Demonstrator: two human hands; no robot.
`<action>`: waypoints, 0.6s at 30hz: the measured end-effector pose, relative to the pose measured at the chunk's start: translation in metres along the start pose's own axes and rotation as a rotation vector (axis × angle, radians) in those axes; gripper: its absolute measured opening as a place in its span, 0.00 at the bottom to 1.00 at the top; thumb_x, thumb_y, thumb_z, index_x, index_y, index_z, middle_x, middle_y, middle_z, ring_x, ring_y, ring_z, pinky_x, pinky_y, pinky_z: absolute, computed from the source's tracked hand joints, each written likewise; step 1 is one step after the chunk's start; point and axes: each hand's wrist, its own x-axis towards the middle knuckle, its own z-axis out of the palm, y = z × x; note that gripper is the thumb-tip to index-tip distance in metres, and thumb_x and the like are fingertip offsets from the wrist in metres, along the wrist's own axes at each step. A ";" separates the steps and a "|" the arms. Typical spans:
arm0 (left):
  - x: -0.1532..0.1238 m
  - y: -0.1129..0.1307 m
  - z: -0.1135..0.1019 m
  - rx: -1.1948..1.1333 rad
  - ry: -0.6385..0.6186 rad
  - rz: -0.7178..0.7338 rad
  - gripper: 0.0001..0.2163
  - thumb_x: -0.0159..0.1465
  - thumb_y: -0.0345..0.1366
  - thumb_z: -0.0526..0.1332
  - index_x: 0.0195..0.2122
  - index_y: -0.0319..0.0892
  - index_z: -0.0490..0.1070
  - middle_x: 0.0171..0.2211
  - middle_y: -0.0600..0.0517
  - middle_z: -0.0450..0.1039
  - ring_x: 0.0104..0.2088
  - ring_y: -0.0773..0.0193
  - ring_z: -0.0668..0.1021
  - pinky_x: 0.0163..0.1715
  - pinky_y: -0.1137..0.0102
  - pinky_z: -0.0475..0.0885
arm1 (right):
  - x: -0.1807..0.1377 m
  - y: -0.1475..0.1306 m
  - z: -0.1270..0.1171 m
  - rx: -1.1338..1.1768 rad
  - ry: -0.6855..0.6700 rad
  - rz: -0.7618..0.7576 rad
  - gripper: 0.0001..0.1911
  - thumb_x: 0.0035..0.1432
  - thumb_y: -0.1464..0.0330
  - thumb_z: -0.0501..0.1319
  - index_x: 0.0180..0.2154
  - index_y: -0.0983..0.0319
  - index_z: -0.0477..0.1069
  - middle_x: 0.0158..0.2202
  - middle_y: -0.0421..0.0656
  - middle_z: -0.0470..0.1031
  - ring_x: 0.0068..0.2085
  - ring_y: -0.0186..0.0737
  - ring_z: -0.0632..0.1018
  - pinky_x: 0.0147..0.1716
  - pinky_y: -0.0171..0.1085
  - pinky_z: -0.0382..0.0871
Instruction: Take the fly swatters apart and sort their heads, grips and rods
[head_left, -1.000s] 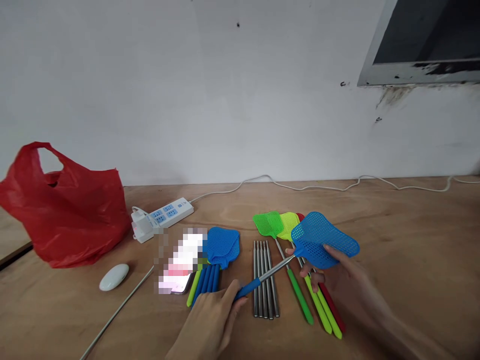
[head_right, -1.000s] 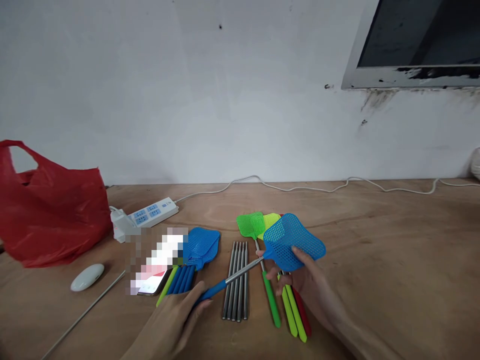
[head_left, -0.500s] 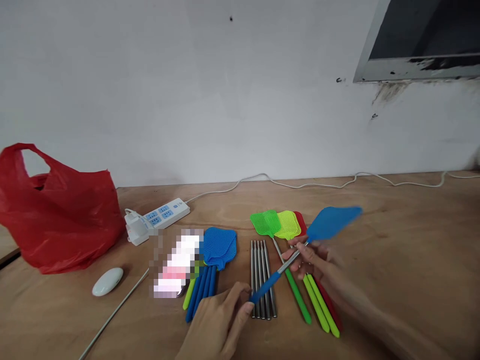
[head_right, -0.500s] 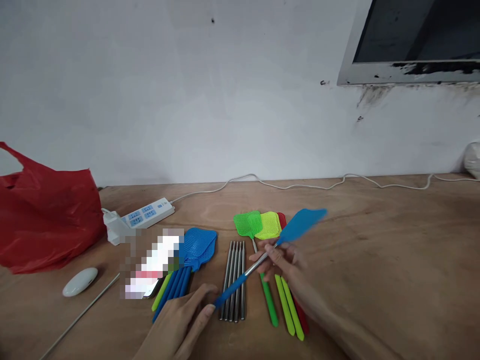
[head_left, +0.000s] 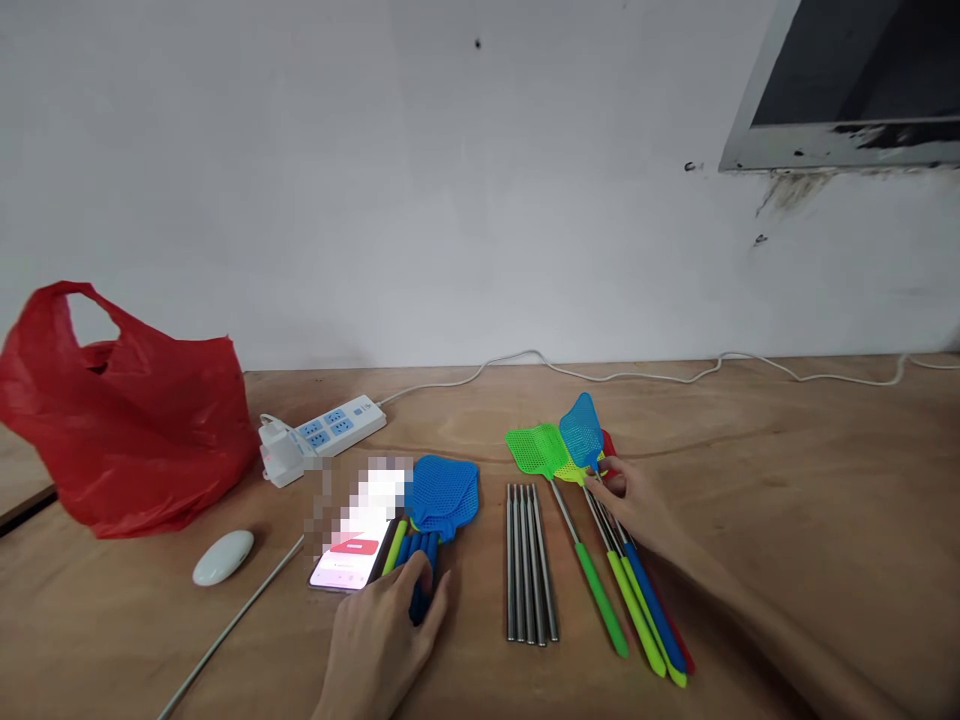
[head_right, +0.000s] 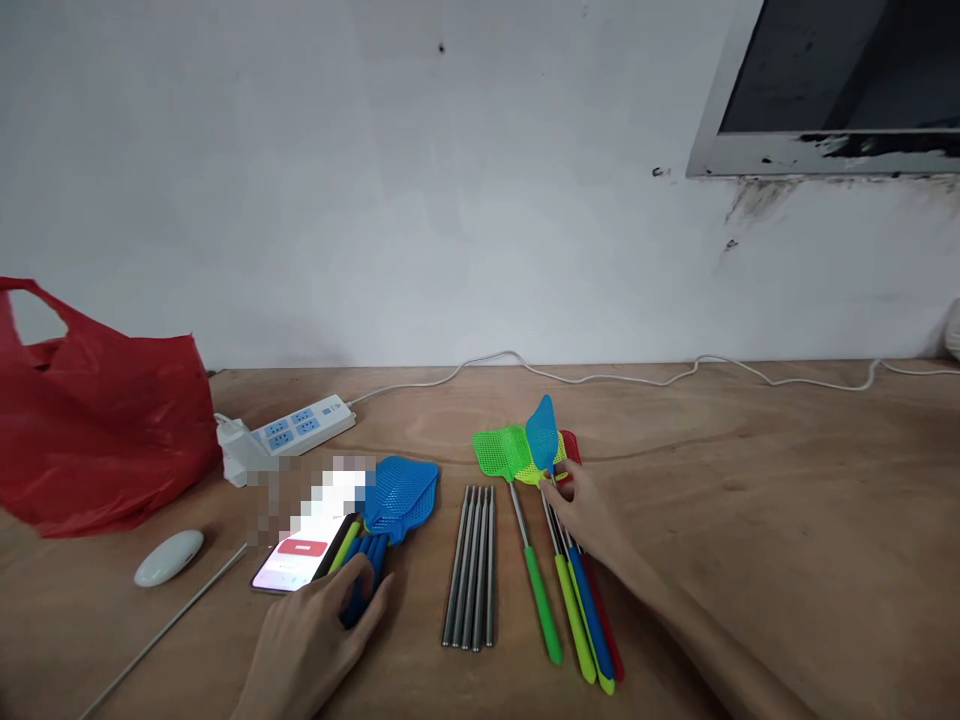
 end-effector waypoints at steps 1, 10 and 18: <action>0.001 0.001 0.000 0.018 -0.035 -0.040 0.14 0.69 0.44 0.53 0.27 0.46 0.66 0.21 0.55 0.75 0.22 0.55 0.79 0.21 0.71 0.53 | 0.000 0.002 0.000 -0.051 0.025 -0.023 0.19 0.53 0.51 0.58 0.37 0.60 0.66 0.12 0.30 0.58 0.15 0.34 0.61 0.19 0.33 0.48; 0.003 0.008 -0.010 0.102 -0.214 -0.215 0.13 0.68 0.45 0.54 0.29 0.46 0.68 0.26 0.53 0.79 0.30 0.52 0.81 0.24 0.69 0.53 | -0.009 -0.003 -0.007 -0.499 0.132 -0.103 0.20 0.58 0.61 0.56 0.51 0.62 0.64 0.20 0.37 0.69 0.25 0.46 0.74 0.26 0.36 0.52; -0.003 0.005 -0.003 0.062 -0.073 -0.095 0.15 0.64 0.45 0.55 0.23 0.45 0.68 0.22 0.53 0.76 0.26 0.56 0.79 0.23 0.69 0.57 | -0.014 -0.007 -0.015 -0.816 0.130 -0.064 0.14 0.58 0.57 0.61 0.38 0.61 0.74 0.27 0.50 0.77 0.31 0.55 0.78 0.26 0.37 0.48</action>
